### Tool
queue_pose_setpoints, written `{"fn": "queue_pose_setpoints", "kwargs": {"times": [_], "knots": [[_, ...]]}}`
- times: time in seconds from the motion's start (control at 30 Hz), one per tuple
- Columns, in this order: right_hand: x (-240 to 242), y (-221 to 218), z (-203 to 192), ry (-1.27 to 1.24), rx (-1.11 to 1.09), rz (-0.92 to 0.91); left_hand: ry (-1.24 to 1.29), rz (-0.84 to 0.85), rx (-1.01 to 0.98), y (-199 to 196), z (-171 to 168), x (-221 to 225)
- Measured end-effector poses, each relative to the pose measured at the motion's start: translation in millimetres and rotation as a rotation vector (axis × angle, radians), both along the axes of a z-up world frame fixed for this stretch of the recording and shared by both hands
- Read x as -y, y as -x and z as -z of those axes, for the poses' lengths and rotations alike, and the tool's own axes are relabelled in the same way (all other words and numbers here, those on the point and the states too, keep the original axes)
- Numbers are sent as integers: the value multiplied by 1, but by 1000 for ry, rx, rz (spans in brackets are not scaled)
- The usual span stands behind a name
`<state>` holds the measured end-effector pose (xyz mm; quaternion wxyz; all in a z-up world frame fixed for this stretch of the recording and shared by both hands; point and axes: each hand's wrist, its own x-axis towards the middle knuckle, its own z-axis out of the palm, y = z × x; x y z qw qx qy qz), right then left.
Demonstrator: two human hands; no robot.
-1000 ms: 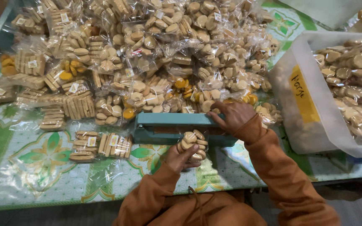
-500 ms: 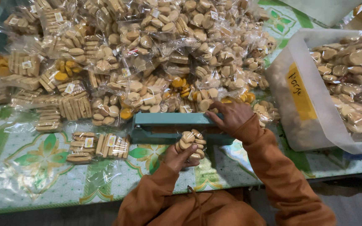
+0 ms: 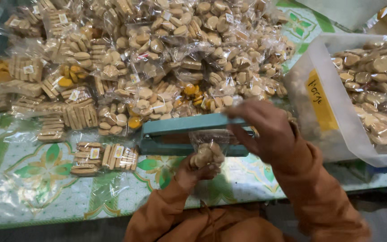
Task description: The person seals plastic bags containing snacks using a manual heat sealer and places them into a plastic bin. The person handles the bags one at a time, pressing the sealer handle to close each bag before moving it aside.
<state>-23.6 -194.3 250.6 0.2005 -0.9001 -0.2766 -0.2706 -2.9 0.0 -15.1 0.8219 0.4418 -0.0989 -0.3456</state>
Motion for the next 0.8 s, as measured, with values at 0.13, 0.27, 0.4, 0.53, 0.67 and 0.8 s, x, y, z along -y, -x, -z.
{"fn": "queue_pose_setpoints", "kwargs": {"times": [0.13, 0.27, 0.4, 0.53, 0.67, 0.8], "knots": [[-8, 29, 32, 31, -4, 11, -33, -14, 374, 13, -18, -2], [-6, 36, 70, -65, -172, -25, 100, 131, 241, 19, -75, -6], [8, 57, 75, -75, -140, -109, -187, -35, 932, 12, -126, -29], [27, 77, 69, -59, -207, -217, -300, 319, 1269, -11, -157, -22], [84, 80, 53, -51, -72, 65, -155, 117, 180, -55, -201, -32], [224, 56, 11, -16, -49, 716, -101, -157, 208, -78, -215, -58]]}}
